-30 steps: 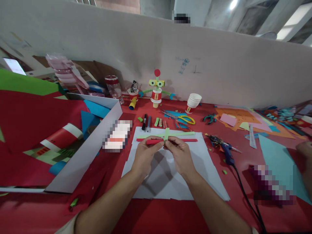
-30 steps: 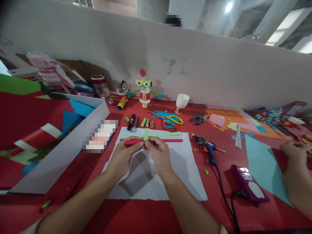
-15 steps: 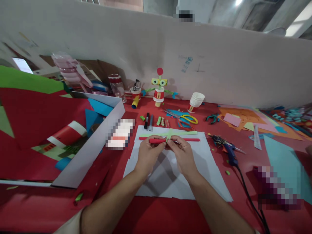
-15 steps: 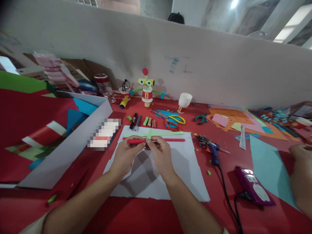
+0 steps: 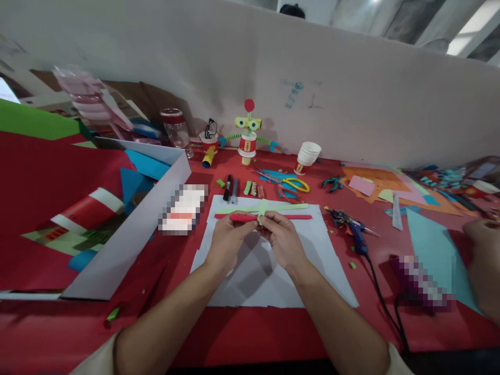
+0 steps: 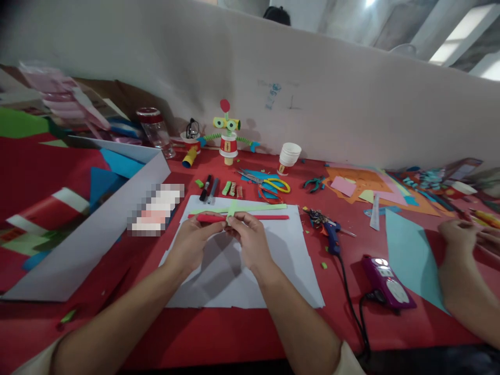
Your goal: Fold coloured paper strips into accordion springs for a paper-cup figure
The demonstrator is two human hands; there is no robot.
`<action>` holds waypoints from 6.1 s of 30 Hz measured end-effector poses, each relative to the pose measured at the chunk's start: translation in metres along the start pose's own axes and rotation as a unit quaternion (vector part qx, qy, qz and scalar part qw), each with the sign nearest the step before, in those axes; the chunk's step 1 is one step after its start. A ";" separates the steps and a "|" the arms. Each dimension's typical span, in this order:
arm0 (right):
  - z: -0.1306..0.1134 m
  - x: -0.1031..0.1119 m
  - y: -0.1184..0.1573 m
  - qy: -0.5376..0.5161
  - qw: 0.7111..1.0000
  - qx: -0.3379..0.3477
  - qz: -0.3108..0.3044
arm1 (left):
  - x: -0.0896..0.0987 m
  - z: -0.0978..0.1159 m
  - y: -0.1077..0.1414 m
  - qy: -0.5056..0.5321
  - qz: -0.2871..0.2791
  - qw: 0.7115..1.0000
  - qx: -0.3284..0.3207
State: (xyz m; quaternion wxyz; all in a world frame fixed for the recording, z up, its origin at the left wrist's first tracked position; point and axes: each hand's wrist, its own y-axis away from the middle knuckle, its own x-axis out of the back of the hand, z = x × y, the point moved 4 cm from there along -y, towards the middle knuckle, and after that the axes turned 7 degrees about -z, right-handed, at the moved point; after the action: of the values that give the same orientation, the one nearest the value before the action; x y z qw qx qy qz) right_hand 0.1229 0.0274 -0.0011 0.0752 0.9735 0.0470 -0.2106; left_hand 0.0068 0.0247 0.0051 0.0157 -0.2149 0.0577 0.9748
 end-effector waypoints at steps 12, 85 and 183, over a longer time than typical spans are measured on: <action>-0.002 0.002 -0.001 -0.007 1.000 0.011 -0.007 | 0.003 0.001 -0.001 -0.021 -0.027 0.999 0.007; -0.004 0.003 0.002 0.181 0.979 0.091 -0.009 | 0.002 0.000 -0.008 0.035 -0.058 0.997 0.031; -0.008 0.002 0.003 0.171 0.980 0.102 -0.022 | 0.008 -0.008 -0.012 0.011 -0.029 0.999 0.010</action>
State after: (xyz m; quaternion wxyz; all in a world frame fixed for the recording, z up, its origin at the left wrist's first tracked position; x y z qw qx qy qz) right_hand 0.1284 0.0259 0.0052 -0.0386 0.9964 0.0591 -0.0463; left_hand 0.0040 0.0353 -0.0070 0.0453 -0.2272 0.0618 0.9708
